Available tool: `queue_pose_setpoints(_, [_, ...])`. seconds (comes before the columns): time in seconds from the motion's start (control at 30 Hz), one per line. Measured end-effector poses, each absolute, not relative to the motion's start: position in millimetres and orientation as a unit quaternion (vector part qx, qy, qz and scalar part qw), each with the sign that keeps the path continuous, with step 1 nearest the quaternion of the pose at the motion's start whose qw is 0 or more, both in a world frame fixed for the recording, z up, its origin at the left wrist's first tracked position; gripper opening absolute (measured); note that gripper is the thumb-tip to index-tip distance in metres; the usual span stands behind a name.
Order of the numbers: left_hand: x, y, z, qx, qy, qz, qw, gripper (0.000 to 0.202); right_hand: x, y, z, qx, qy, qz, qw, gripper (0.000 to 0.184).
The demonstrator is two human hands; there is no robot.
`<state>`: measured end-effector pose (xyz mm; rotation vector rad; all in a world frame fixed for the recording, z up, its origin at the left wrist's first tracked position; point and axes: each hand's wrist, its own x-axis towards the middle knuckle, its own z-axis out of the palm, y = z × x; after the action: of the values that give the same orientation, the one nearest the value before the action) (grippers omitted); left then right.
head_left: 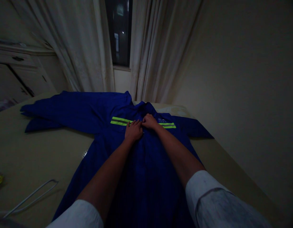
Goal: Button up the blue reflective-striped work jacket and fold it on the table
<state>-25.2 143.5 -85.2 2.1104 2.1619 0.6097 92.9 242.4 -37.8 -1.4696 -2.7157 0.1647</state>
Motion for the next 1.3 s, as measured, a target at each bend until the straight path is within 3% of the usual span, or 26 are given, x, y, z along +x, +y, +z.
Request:
queue_pose_setpoints(0.47, [-26, 146, -88, 0.682, 0.700, 0.209, 0.027, 0.055, 93, 242, -41, -0.433, -0.891, 0.089, 0.102, 0.016])
queue_pose_setpoints(0.67, [-25, 146, -85, 0.681, 0.701, 0.209, 0.027, 0.054, 92, 245, -45, -0.453, -0.875, 0.114, 0.126, 0.039])
queue_pose_setpoints(0.83, [-25, 145, -85, 0.684, 0.701, 0.203, 0.024, 0.055, 92, 238, -39, -0.441, -0.884, 0.094, 0.119, 0.022])
queue_pose_setpoints(0.93, [-27, 145, -84, 0.684, 0.703, 0.195, 0.029, 0.057, 92, 225, -34, -0.437, -0.892, 0.054, 0.105, 0.023])
queue_pose_setpoints(1.1, [-30, 143, -83, 0.689, 0.696, 0.196, 0.041, 0.057, 107, 176, -29, -0.430, -0.896, -0.046, 0.096, 0.025])
queue_pose_setpoints(1.3, [-27, 147, -84, 0.680, 0.705, 0.194, 0.055, 0.055, 172, 25, -17, -0.369, -0.917, 0.065, 0.137, 0.014])
